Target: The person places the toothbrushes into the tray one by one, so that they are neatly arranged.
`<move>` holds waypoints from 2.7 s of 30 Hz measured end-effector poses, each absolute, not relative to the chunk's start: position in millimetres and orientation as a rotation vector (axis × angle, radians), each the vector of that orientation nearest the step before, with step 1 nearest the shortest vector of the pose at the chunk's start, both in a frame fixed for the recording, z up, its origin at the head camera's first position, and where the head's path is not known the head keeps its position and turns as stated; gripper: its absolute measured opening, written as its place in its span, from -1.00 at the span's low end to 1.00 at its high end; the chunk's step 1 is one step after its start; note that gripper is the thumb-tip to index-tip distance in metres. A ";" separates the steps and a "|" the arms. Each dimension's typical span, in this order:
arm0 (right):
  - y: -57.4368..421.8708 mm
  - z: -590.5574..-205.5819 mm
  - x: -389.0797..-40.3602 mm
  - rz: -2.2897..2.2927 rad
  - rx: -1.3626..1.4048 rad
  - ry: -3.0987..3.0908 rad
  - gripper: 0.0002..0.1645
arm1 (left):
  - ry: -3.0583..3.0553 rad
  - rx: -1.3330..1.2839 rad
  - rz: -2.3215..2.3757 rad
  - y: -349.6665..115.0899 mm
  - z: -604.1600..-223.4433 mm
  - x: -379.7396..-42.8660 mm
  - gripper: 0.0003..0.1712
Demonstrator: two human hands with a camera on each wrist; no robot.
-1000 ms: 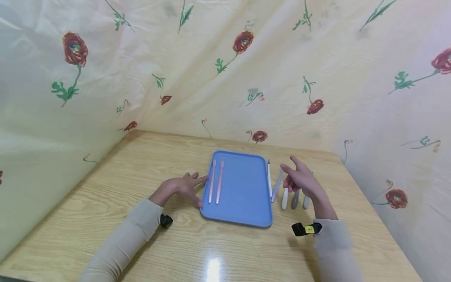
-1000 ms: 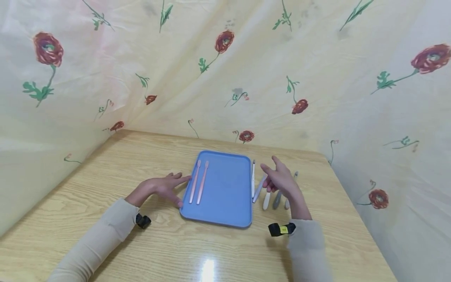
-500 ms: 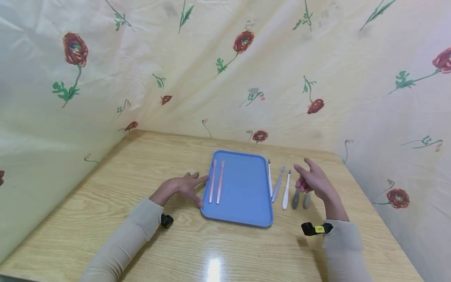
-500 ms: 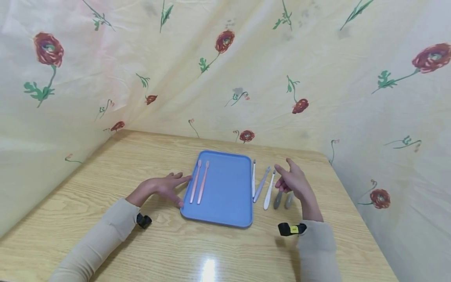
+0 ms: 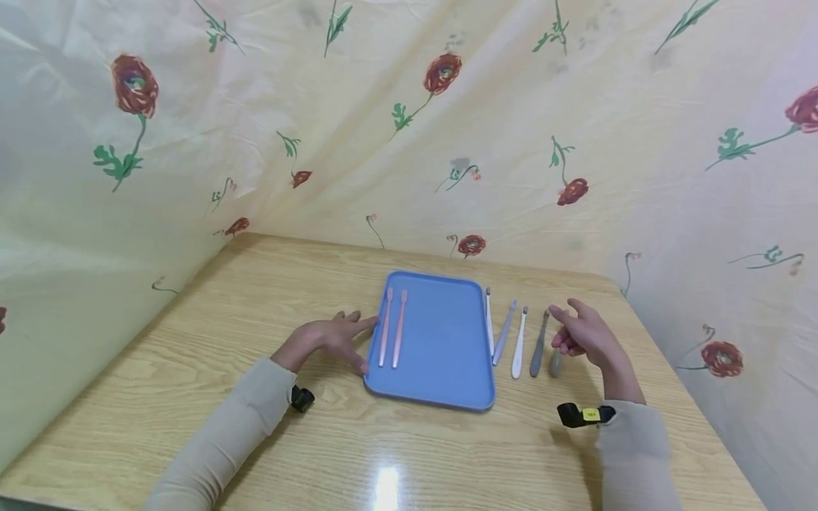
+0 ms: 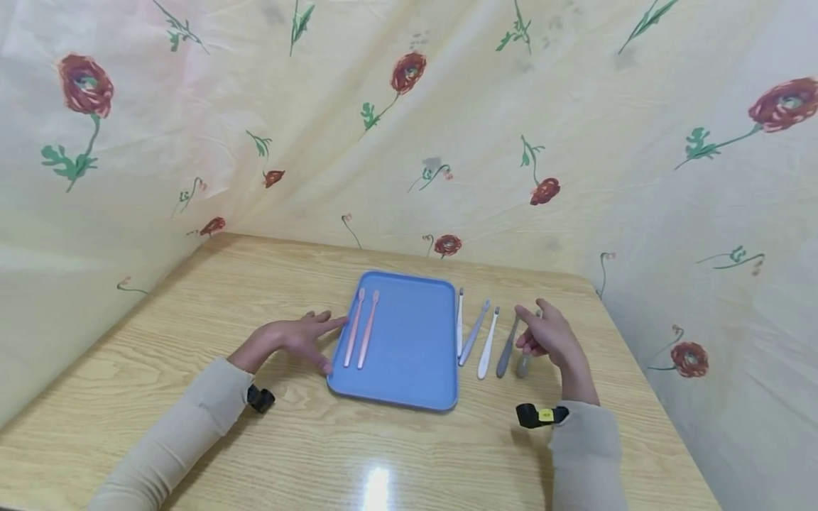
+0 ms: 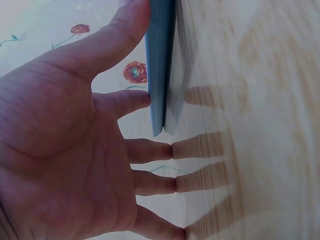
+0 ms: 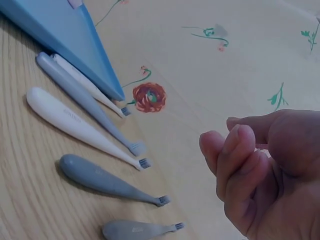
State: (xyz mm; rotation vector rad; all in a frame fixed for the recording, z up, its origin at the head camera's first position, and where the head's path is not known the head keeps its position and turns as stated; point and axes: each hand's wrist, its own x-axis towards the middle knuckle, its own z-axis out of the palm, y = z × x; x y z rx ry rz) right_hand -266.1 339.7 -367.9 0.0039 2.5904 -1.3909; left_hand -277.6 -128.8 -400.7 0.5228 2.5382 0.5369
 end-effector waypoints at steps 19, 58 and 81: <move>358.8 -386.5 -262.5 -1.239 0.096 2.540 0.09 | 2.529 0.525 0.543 -129.4 -400.6 -277.9 0.25; 359.3 -415.1 -265.2 -1.068 0.189 2.547 0.13 | 2.530 0.518 0.545 -130.2 -403.8 -278.0 0.26; 360.3 -412.2 -261.8 -1.141 0.098 2.582 -0.02 | 2.539 0.527 0.523 -128.7 -404.8 -276.9 0.26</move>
